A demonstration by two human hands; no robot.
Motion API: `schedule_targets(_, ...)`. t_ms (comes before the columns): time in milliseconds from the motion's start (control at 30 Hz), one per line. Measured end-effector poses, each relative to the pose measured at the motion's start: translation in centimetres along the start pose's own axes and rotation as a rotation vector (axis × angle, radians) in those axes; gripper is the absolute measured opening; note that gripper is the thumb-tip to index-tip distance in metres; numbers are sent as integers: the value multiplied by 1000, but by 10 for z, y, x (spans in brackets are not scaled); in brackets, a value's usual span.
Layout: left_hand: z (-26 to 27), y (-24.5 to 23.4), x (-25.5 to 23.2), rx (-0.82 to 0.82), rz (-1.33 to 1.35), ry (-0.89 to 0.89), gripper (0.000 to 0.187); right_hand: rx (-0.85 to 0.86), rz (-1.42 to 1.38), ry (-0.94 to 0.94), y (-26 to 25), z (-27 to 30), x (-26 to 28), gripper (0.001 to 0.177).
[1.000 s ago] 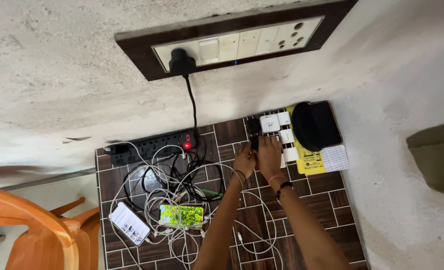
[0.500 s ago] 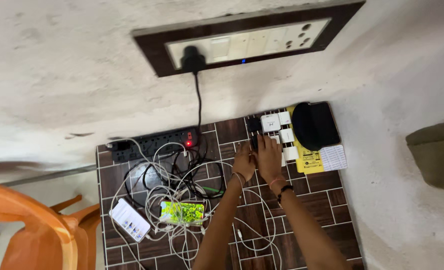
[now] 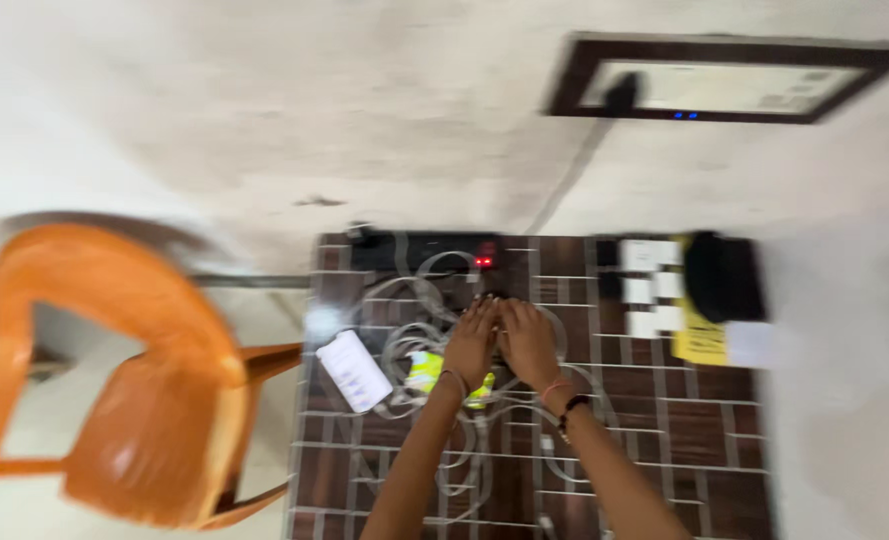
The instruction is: The person organizes a cluttered table by arranging white charging adapters in a row, plugging a black power bank into a power strip, and coiling multiple white and black cables. They also handle a smartphone and a yellow notepad during the process.
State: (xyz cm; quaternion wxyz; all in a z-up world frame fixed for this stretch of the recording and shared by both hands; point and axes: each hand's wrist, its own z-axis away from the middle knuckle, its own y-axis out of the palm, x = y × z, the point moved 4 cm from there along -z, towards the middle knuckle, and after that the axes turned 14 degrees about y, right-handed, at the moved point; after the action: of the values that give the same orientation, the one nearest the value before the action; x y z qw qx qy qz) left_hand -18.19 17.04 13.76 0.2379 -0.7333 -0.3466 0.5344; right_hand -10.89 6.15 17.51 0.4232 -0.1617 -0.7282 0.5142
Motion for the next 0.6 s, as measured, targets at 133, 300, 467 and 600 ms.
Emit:
schedule_targets(133,18,-60,32,15,-53,-60,58,-12,-30,-50,22,-21,66,51)
schedule_targets(300,39,-116,85,-33,-113,-126,58,-1,-88,-128,50,-58,138,55)
schedule_targets(467,47,-148,148,-130,-104,-220,63,31,129,-222,95,-108,185,55)
schedule_targets(600,40,-149,199,-127,39,-411,73,-126,517,-386,128,-152,217,60)
